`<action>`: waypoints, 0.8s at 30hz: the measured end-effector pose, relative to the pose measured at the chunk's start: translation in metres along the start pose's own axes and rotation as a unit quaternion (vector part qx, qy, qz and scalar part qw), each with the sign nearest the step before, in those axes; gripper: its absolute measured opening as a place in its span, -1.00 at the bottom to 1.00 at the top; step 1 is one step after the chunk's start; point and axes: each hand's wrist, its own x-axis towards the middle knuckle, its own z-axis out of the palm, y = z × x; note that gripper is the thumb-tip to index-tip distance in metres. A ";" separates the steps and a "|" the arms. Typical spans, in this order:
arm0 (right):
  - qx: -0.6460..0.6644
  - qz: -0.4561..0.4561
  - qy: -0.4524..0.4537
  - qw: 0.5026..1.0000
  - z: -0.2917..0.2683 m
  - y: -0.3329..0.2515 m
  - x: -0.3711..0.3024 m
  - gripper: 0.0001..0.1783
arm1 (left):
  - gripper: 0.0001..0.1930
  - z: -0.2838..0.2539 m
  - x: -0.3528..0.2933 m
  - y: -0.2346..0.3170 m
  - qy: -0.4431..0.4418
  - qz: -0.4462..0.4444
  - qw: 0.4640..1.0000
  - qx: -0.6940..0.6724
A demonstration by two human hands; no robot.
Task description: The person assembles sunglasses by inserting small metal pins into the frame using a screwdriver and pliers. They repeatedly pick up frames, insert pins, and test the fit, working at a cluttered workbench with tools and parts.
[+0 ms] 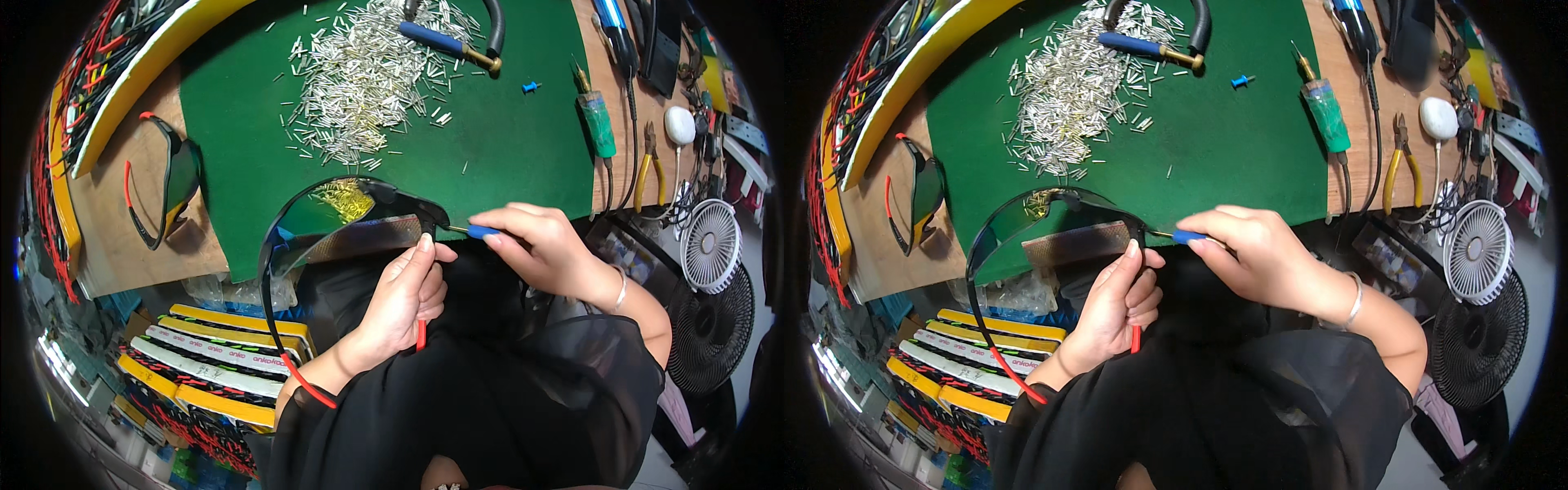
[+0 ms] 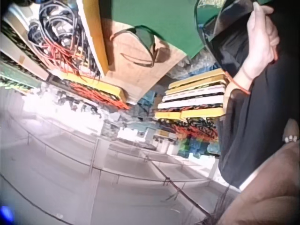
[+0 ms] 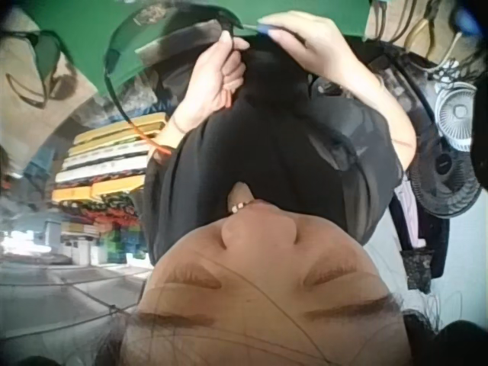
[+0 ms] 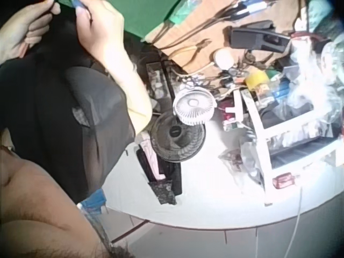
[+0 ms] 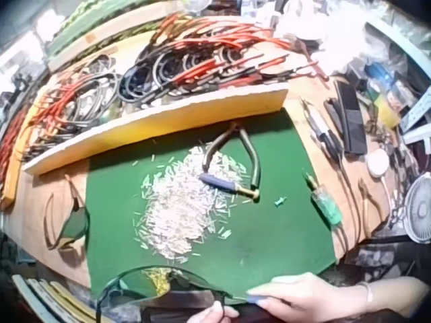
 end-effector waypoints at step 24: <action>-0.123 -0.046 0.025 0.991 0.005 -0.012 0.009 -0.87 | -0.73 0.000 0.002 -0.007 0.010 0.036 0.999 0.011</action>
